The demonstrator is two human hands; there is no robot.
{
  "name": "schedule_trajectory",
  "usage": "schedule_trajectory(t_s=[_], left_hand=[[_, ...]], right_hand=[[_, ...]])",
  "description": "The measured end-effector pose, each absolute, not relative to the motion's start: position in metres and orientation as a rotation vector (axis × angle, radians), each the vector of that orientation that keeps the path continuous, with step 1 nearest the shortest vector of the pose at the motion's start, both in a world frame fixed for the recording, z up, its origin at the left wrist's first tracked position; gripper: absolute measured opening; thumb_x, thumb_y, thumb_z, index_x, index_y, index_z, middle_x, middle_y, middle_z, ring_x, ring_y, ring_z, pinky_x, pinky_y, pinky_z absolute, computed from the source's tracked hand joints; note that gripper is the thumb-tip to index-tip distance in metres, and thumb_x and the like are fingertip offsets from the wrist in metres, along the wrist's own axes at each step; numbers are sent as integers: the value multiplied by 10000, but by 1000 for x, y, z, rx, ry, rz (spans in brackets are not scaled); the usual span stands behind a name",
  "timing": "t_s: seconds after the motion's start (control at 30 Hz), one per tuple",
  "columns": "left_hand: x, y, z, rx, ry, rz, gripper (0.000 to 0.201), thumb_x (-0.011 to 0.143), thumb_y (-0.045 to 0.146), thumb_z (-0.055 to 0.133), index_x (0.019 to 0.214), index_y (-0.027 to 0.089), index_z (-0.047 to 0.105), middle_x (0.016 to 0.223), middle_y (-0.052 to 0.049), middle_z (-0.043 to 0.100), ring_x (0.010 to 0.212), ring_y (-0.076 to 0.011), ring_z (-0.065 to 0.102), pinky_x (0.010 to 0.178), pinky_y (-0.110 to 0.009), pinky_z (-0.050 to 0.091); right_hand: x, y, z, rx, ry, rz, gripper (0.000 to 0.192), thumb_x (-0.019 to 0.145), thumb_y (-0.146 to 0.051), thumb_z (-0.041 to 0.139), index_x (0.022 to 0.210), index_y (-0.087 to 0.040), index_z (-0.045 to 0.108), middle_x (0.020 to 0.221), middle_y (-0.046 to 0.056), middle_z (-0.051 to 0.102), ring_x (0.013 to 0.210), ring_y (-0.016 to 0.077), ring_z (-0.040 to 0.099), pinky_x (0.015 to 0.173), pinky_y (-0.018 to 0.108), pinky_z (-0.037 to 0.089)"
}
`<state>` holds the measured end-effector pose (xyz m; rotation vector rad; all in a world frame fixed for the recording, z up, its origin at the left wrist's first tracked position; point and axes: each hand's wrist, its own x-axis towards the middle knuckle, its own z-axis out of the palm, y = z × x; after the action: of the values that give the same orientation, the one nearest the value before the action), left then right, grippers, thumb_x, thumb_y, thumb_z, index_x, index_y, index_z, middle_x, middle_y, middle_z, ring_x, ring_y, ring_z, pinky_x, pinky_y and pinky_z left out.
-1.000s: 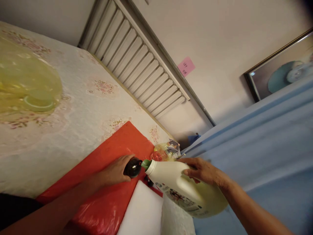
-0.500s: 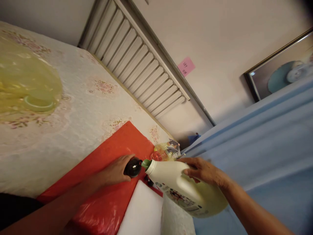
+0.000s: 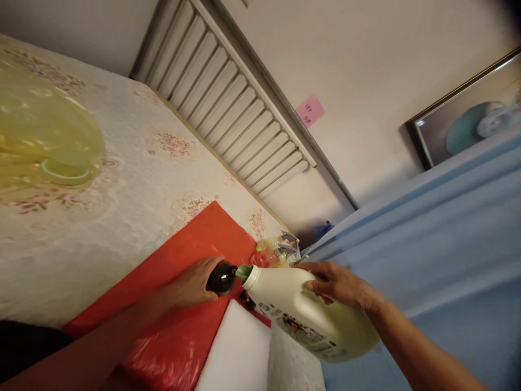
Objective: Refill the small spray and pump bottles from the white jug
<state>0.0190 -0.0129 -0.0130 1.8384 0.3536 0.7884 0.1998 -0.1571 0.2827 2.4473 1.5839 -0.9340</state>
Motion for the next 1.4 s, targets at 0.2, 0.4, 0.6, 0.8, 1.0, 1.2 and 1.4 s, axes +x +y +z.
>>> schedule_trajectory(t_s=[0.2,0.4,0.6,0.8,1.0,1.2,1.4], left_hand=[[18,-13,-10,1854,357,790,492,667,244,685,1144,257,566,1126,-29,660,1033,-276,617,899,-395,490],[19,-12,-13,1839,367,782,513,658,282,712,1148,258,563,1120,-32,663,1046,-285,614,897,-405,492],[20,-11,-19,1833,354,778,548,633,241,713,1157,272,557,1152,-31,658,1075,-290,607,908,-406,488],[21,-11,-20,1824,366,777,593,626,224,721,1190,265,542,1163,-40,651,1078,-299,602,913,-419,487],[18,-14,-17,1826,369,789,595,633,187,696,1208,218,548,1189,-48,639,1116,-299,583,941,-401,475],[19,-13,-20,1830,360,782,640,639,207,712,1253,240,537,1191,-45,647,1112,-290,603,953,-409,490],[26,-12,-35,1828,443,809,818,541,145,723,1326,236,511,1321,-105,610,1232,-370,548,1030,-500,455]], right_hand=[[201,-157,282,2446,1576,-934,522,844,-419,627,1312,-187,611,729,4,592,549,98,487,498,212,427],[203,-157,281,2431,1595,-931,513,856,-400,620,1322,-186,605,743,11,609,527,91,479,488,213,418],[204,-157,281,2439,1585,-936,511,861,-401,617,1323,-183,602,720,1,584,537,93,479,495,215,427],[204,-157,281,2449,1579,-938,504,861,-386,616,1324,-189,601,750,9,601,535,90,475,493,213,423],[203,-157,281,2453,1584,-932,509,854,-394,617,1310,-168,612,706,-2,572,529,94,478,489,210,419],[205,-159,280,2456,1608,-958,494,857,-403,626,1296,-177,622,684,-13,555,521,91,468,481,205,399],[219,-174,265,2494,1666,-1045,543,857,-492,627,1295,-171,616,710,-5,578,509,87,457,480,211,382]])
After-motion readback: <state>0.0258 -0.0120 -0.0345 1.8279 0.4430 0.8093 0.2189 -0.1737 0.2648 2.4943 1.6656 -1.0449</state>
